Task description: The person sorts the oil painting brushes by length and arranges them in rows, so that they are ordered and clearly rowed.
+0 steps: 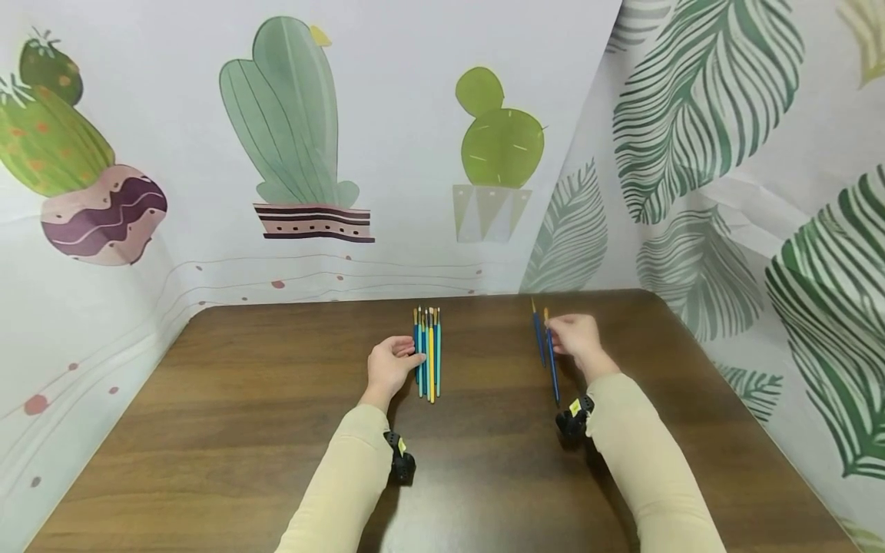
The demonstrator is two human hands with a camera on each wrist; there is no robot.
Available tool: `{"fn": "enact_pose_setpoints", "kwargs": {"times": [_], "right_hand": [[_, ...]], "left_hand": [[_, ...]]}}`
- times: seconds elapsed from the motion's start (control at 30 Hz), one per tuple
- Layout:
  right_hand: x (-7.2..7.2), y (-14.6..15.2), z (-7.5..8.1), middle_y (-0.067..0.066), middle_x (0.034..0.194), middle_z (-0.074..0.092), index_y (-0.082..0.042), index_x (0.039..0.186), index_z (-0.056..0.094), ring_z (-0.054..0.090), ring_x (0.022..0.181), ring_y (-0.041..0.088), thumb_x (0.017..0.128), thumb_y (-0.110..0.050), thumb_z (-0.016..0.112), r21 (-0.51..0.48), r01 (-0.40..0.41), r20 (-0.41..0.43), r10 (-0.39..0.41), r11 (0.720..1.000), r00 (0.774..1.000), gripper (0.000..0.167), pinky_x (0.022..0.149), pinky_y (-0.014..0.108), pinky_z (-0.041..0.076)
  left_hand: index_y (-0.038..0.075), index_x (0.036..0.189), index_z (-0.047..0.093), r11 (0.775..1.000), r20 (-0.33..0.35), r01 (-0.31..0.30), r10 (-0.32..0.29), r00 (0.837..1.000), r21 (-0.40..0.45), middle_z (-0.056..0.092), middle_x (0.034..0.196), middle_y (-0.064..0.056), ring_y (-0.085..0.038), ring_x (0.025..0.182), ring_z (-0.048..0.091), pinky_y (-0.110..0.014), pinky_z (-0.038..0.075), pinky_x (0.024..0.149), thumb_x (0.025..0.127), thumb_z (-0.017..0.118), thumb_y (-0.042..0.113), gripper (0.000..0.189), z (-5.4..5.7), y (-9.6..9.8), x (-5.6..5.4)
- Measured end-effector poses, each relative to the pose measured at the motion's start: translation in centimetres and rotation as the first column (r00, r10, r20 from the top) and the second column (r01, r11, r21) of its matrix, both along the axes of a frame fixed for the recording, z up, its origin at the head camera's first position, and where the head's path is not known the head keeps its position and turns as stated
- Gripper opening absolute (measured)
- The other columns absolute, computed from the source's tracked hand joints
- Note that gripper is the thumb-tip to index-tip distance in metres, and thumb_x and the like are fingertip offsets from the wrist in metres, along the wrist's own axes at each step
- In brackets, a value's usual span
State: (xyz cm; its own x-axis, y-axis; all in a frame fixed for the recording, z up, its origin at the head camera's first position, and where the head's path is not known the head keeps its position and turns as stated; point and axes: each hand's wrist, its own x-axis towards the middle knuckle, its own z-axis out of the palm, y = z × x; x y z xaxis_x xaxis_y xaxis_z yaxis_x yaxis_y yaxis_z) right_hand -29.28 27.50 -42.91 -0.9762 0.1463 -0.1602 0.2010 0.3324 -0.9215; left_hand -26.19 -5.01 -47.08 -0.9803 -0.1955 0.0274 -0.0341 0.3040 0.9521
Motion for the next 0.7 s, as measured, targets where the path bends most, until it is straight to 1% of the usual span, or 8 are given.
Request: {"fn": "enact_pose_setpoints", "kwargs": {"times": [0.13,0.43,0.53,0.7], "right_hand": [[-1.3,0.0,0.0,-0.009,0.064,0.057,0.014,0.122,0.053,0.056,0.056,0.001,0.092,-0.016,0.054,-0.013,0.033,0.001,-0.033,0.999,0.999,0.042,0.053,0.018,0.054],[-3.8,-0.1,-0.4,-0.011,0.058,0.055,0.014,0.123,0.052,0.055,0.054,0.0,0.091,-0.014,0.056,-0.024,0.07,0.022,-0.07,0.997,0.997,0.042,0.051,0.018,0.054],[-4.5,0.0,-0.7,-0.011,0.058,0.056,0.013,0.124,0.053,0.055,0.054,-0.001,0.091,-0.013,0.056,-0.003,0.078,0.025,-0.077,0.997,0.997,0.042,0.051,0.018,0.053],[-5.5,-0.2,-1.2,-0.006,0.064,0.059,0.011,0.123,0.056,0.055,0.057,0.001,0.091,-0.014,0.056,0.057,0.086,0.015,-0.087,0.995,0.996,0.041,0.053,0.018,0.054]], "left_hand": [[0.0,0.11,0.066,1.0,-0.008,0.0,0.0,1.0,-0.001,0.07,0.106,-0.015,-0.025,0.1,0.067,-0.036,0.055,0.089,0.077,0.077,0.01,0.036,0.0,0.0,0.0],[0.001,0.11,0.065,1.0,0.012,0.0,0.0,1.0,-0.004,0.07,0.107,-0.015,-0.025,0.101,0.067,-0.037,0.054,0.09,0.078,0.077,0.011,0.036,0.1,0.0,0.2],[0.0,0.11,0.065,1.0,0.009,0.002,-0.002,1.0,-0.007,0.07,0.107,-0.015,-0.025,0.1,0.067,-0.036,0.054,0.09,0.078,0.077,0.011,0.036,0.2,0.1,0.2],[0.0,0.11,0.065,1.0,0.017,0.002,-0.001,1.0,-0.01,0.07,0.107,-0.015,-0.025,0.1,0.067,-0.037,0.054,0.09,0.078,0.077,0.01,0.036,0.3,0.0,0.4]]}}
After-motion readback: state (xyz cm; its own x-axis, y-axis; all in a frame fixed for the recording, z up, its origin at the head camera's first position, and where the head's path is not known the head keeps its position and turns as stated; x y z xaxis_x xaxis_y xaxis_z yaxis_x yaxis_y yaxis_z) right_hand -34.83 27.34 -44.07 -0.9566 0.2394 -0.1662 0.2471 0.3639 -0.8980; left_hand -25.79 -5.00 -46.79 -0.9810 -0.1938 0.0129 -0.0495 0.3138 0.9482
